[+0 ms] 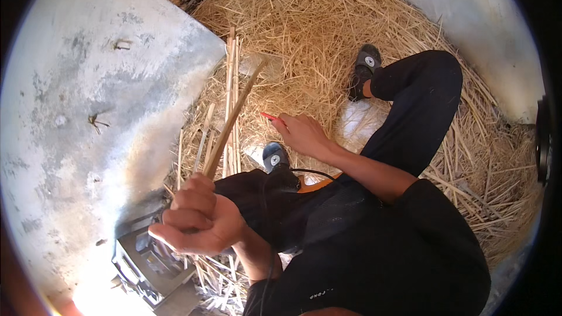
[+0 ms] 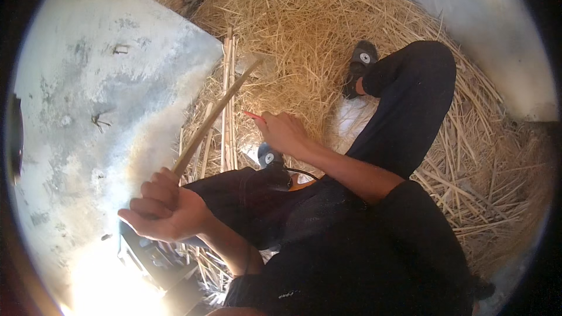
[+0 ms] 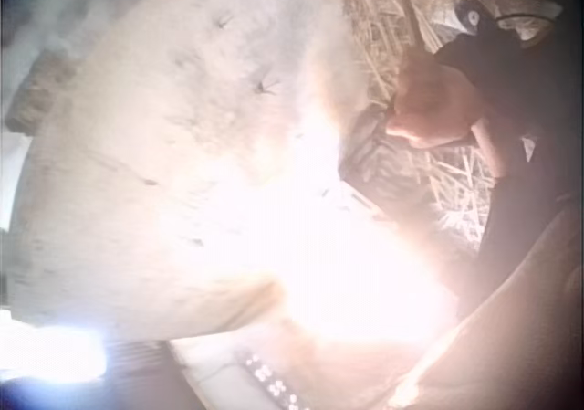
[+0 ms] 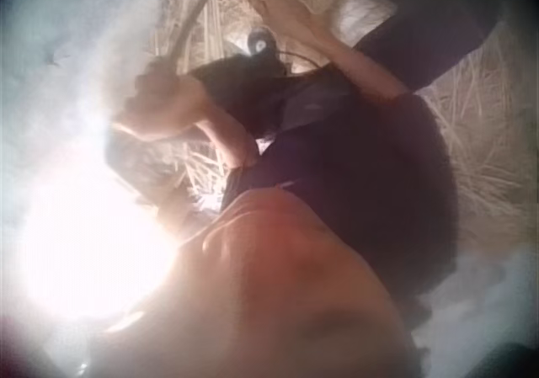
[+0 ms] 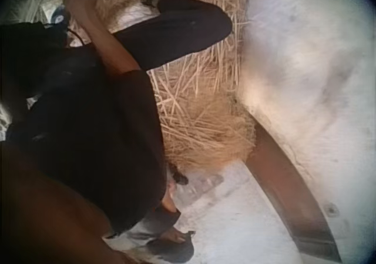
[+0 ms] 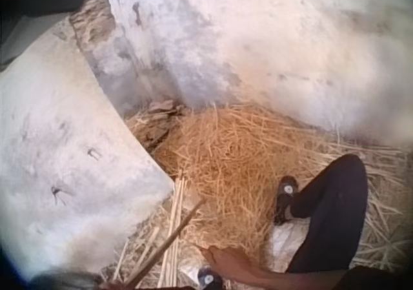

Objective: The person shaves and peels thin layers off a piece of bamboo using a utility knife while sitting on a straw-covered floor.

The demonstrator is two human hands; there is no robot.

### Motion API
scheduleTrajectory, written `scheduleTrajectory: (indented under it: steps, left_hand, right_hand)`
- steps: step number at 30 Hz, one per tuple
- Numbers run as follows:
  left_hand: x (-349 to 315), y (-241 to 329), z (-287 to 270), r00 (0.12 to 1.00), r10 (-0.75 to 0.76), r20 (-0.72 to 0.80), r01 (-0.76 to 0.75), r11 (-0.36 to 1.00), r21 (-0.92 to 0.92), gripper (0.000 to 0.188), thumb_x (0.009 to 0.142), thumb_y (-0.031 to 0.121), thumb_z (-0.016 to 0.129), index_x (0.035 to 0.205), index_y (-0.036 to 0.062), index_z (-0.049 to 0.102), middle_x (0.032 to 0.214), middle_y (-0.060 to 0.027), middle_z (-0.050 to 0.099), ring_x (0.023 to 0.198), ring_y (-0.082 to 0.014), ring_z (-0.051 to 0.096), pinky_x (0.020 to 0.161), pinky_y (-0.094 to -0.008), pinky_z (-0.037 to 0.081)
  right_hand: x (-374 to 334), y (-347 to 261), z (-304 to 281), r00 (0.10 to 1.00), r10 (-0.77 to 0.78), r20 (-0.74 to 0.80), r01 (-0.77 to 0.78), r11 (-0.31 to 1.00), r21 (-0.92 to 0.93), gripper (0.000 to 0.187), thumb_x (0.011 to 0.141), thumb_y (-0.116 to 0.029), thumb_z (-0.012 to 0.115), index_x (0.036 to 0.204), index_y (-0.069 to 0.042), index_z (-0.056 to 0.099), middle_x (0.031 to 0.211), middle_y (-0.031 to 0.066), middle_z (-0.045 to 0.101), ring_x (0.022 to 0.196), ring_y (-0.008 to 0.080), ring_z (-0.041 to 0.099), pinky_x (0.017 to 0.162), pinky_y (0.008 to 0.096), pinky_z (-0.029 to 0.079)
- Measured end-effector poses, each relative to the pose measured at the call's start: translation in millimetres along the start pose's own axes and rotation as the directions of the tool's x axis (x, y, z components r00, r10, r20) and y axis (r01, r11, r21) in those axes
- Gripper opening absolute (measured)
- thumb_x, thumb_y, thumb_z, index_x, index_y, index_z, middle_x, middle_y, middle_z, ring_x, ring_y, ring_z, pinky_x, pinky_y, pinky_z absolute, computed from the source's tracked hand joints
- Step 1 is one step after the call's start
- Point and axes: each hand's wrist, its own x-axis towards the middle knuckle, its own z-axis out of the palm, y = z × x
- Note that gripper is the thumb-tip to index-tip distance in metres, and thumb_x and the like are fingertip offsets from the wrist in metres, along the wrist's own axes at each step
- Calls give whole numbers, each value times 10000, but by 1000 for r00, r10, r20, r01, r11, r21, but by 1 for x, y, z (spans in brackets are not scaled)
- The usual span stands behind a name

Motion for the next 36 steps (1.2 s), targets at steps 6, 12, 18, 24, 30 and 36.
scheduleTrajectory:
  steps: [6, 12, 18, 24, 30, 36]
  left_hand:
    - [-5, 4, 21, 986, 17, -164, 11, 986, 168, 494, 984, 342, 291, 530, 163, 210, 471, 37, 133, 459, -93, 119, 487, -252, 177]
    - [-5, 2, 25, 995, 40, -87, -25, 986, 168, 464, 973, 389, 269, 582, 141, 237, 493, 12, 185, 487, -106, 175, 507, -264, 200]
    - [-10, 0, 26, 993, 42, -110, -22, 984, 174, 453, 976, 409, 228, 616, 135, 246, 480, 2, 201, 468, -102, 169, 493, -258, 199]
    - [-10, -6, 27, 980, 72, -188, -35, 981, 193, 472, 980, 439, 208, 623, 133, 241, 438, 3, 193, 406, -90, 135, 451, -244, 184]
    - [-16, -8, 18, 985, 126, -119, -109, 984, 139, 487, 979, 445, 217, 600, 139, 237, 425, 4, 192, 392, -88, 110, 424, -242, 167]
    - [-8, -8, 19, 964, 86, -252, -64, 994, 94, 487, 975, 429, 248, 578, 149, 221, 418, 16, 155, 393, -85, 92, 415, -239, 160]
  right_hand:
    - [-44, -52, -20, 800, -439, -409, 583, 728, 359, 293, 944, -242, 429, 1048, 14, 524, 671, 201, 567, 602, 352, 577, 563, 443, 436]
    - [-14, -11, -3, 980, -44, -193, 93, 963, 254, 287, 953, -229, 415, 1130, -29, 520, 718, 172, 611, 659, 362, 605, 564, 449, 456]
    - [-40, -46, -15, 789, -359, -498, 537, 797, 276, 295, 954, -284, 440, 1095, -58, 568, 627, 178, 570, 575, 363, 588, 522, 432, 445]
    - [-23, -12, -12, 943, -126, -309, 175, 975, 136, 264, 951, -278, 437, 899, -39, 539, 535, 175, 542, 492, 366, 564, 445, 456, 432]
    - [-51, -55, -24, 853, -351, -386, 471, 835, 284, 261, 924, -275, 490, 826, -42, 555, 506, 169, 525, 490, 362, 564, 443, 448, 415]
    - [-31, -31, -20, 920, -231, -317, 296, 939, 176, 247, 915, -218, 502, 761, -26, 528, 508, 159, 517, 462, 347, 532, 445, 424, 394]
